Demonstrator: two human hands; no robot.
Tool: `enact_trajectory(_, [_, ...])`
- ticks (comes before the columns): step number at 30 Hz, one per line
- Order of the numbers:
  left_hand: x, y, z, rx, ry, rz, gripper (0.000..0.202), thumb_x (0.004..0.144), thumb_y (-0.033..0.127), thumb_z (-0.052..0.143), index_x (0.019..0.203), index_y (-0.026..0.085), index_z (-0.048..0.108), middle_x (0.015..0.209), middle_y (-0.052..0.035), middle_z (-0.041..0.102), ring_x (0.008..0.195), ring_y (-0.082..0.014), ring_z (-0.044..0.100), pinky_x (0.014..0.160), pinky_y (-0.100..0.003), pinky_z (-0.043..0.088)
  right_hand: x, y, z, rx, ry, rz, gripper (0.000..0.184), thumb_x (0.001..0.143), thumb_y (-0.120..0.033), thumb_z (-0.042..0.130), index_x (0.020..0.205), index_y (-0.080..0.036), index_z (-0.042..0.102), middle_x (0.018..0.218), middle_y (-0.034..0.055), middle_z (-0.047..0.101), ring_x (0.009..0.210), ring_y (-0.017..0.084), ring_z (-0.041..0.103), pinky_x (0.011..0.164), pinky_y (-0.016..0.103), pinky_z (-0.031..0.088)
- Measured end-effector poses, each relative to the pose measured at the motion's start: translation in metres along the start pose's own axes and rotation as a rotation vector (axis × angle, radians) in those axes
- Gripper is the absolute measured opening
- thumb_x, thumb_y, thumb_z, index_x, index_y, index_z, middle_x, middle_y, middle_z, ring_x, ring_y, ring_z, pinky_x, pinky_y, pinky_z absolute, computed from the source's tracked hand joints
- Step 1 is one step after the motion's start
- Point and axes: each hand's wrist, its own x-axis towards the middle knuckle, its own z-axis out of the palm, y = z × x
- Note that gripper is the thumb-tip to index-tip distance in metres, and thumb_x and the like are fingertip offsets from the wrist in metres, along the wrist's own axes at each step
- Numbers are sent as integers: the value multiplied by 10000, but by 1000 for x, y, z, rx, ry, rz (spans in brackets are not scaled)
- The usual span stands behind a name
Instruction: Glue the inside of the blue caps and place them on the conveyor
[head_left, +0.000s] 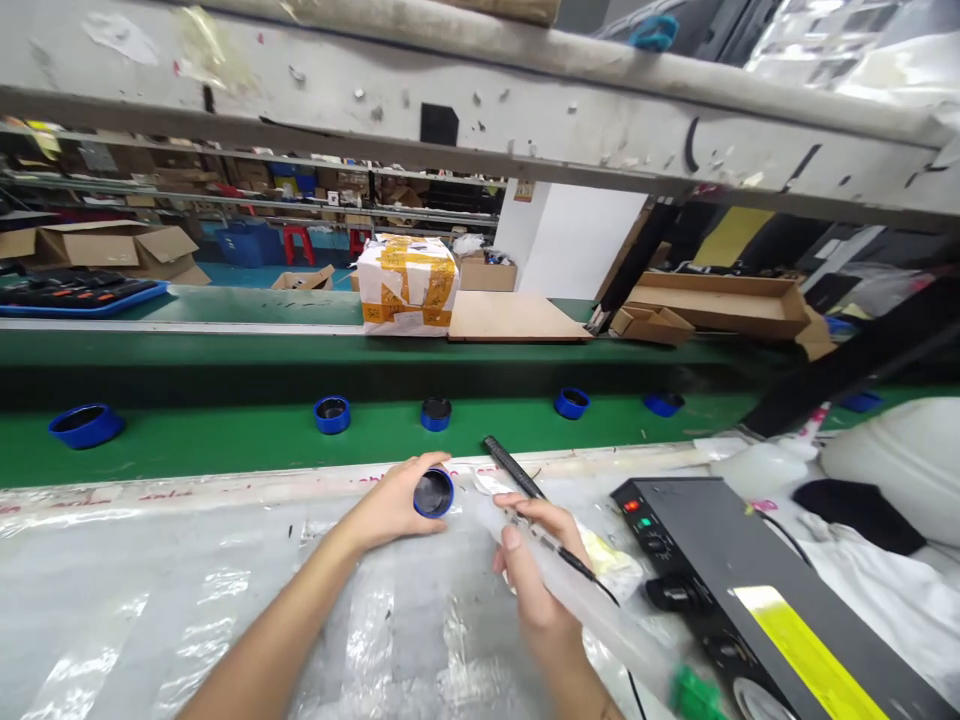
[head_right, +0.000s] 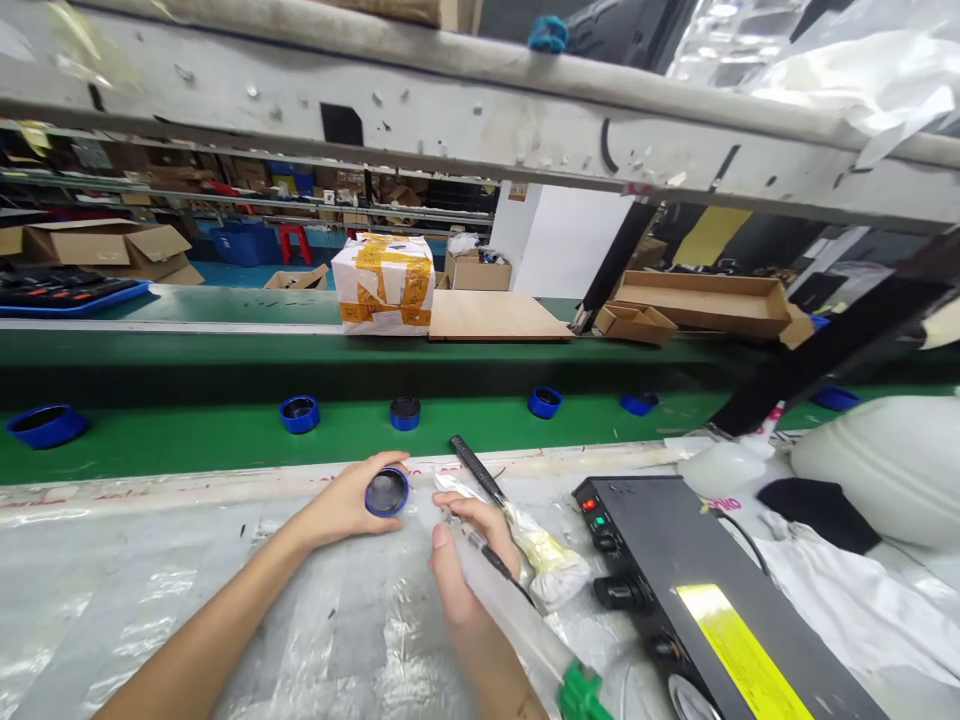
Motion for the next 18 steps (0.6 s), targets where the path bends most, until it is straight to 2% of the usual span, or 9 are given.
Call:
enact_trajectory(3, [1, 1, -1, 14, -24, 37, 637, 648, 237, 887, 1232, 254, 636, 1253, -58, 684, 1200, -311, 627, 1061, -454, 485, 3, 6, 0, 64, -28, 57, 133, 958, -284, 645, 1074, -224, 621, 1105, 85, 777, 423, 95, 599, 403, 248, 502])
enact_trajectory(5, [2, 2, -2, 20, -31, 62, 608, 638, 239, 893, 1193, 243, 643, 1209, -53, 692, 1172, -304, 627, 1043, -446, 495, 5, 5, 2, 36, -32, 75, 121, 924, -284, 661, 1023, -219, 637, 1049, 73, 790, 461, 117, 628, 437, 260, 527])
enact_trajectory(8, [3, 3, -1, 38, -36, 96, 554, 658, 234, 861, 1161, 230, 630, 1185, -57, 689, 1157, -301, 618, 1019, -437, 508, 10, 0, 4, -43, -59, 59, 70, 881, -259, 664, 940, -223, 671, 954, 54, 804, 692, 204, 759, 616, 322, 618])
enact_trajectory(11, [4, 5, 0, 44, -39, 125, 464, 693, 215, 805, 1119, 227, 622, 1162, -55, 688, 1142, -292, 612, 1000, -424, 515, 13, -7, 6, -102, -97, 2, 78, 864, -229, 656, 932, -236, 694, 929, 42, 814, 882, 247, 797, 763, 355, 641])
enact_trajectory(18, [4, 6, -1, 40, -49, 128, 447, 716, 235, 786, 1126, 226, 610, 1164, -48, 692, 1139, -287, 608, 1000, -417, 511, 12, -8, 7, -152, -104, -48, 132, 859, -192, 666, 977, -243, 700, 952, 32, 816, 897, 232, 803, 798, 328, 639])
